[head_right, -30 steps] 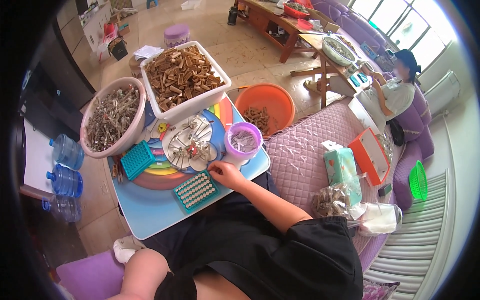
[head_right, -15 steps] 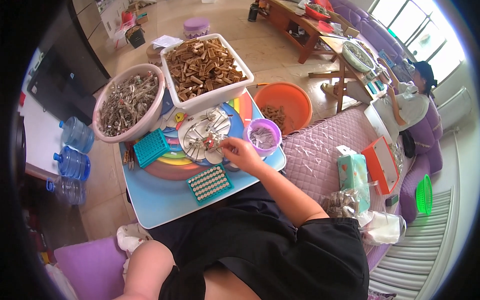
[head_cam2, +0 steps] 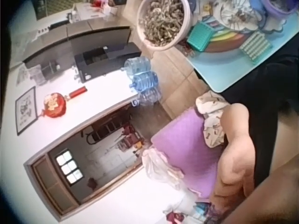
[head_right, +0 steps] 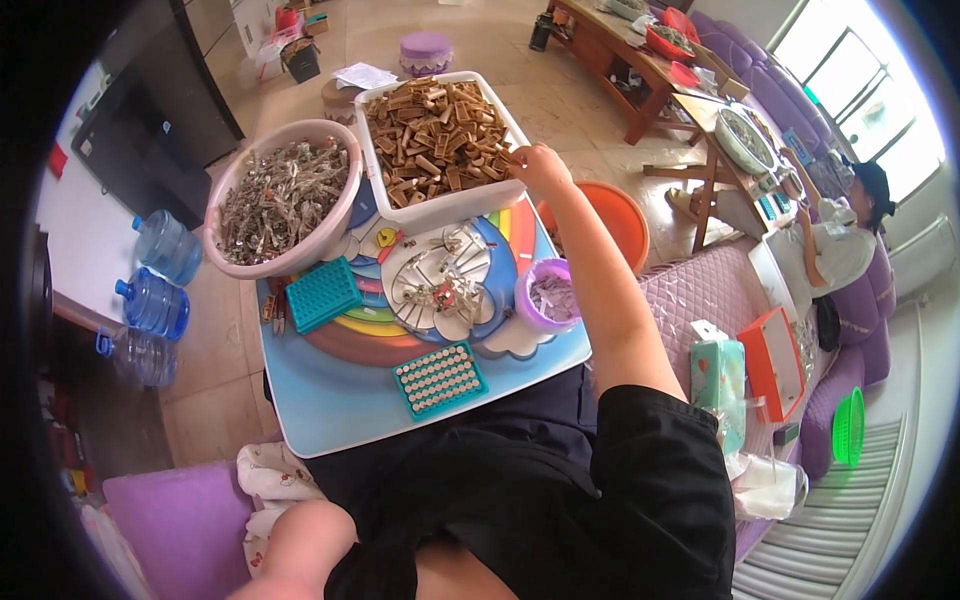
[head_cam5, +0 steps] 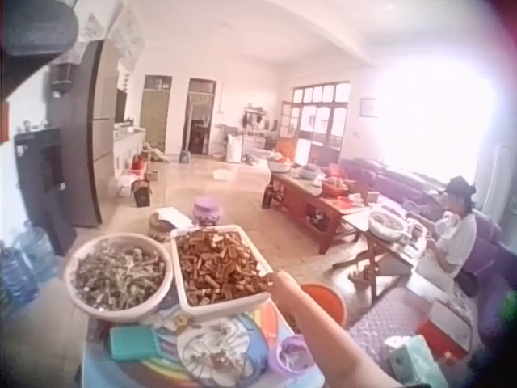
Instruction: The person assembles small devices by taking fuses from a container, inserting them into cylindrical tubes, and pressing plugs from a grid tray into the tubes by hand.
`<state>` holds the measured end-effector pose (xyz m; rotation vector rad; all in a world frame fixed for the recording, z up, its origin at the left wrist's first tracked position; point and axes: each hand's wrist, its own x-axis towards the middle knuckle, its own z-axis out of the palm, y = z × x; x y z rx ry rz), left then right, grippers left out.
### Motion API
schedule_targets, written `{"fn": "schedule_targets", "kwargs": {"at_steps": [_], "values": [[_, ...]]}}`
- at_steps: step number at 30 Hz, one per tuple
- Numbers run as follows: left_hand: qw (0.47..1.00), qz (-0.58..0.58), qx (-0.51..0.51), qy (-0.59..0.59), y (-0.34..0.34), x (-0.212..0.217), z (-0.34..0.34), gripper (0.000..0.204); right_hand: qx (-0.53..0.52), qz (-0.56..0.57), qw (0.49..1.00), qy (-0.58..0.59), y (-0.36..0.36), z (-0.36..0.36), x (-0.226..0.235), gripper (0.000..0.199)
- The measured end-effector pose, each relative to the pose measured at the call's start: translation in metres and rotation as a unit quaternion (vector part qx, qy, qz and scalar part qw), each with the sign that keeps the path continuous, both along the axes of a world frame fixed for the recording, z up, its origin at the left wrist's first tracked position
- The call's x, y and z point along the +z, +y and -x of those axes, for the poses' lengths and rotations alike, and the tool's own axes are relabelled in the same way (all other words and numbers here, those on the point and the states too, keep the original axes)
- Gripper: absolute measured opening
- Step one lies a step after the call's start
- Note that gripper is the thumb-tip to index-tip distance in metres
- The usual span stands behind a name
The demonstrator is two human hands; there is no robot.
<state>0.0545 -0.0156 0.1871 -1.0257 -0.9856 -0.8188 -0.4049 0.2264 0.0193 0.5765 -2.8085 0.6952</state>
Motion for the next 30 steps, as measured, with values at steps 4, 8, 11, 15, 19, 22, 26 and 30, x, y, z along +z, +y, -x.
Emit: {"fn": "schedule_targets", "kwargs": {"at_steps": [4, 8, 11, 15, 19, 22, 26, 30], "values": [[0.971, -0.124, -0.02, -0.204, -0.011, -0.044, 0.023, 0.025, 0.009, -0.083, 0.995, -0.054, -0.005, 0.015, 0.002, 0.023], [0.847, -0.153, 0.006, -0.508, -0.019, -0.104, 0.057, 0.015, -0.014, 0.018, 0.987, 0.158, -0.021, -0.035, 0.036, 0.017], [0.725, -0.081, 0.133, -0.671, -0.015, -0.131, 0.086, 0.03, 0.122, 0.205, 0.971, 0.026, -0.052, -0.115, 0.053, 0.013], [0.663, -0.082, 0.044, -0.743, 0.012, -0.168, 0.099, 0.037, 0.408, 0.2, 0.886, -0.095, -0.085, -0.227, 0.033, 0.016], [0.525, -0.202, -0.226, -0.795, 0.013, -0.206, 0.081, 0.026, 0.407, 0.23, 0.854, -0.228, -0.097, -0.238, 0.011, 0.012], [0.487, -0.3, -0.27, -0.774, 0.007, -0.223, 0.073, 0.012, 0.262, 0.115, 0.945, -0.16, -0.102, -0.215, -0.029, 0.016], [0.433, -0.405, -0.305, -0.745, -0.007, -0.228, 0.064, 0.009, 0.242, -0.136, 0.959, 0.057, -0.122, -0.221, -0.082, 0.019], [0.411, -0.473, -0.323, -0.71, -0.016, -0.223, 0.068, 0.007, 0.154, 0.079, 0.981, -0.092, -0.124, -0.219, -0.066, 0.013]]}}
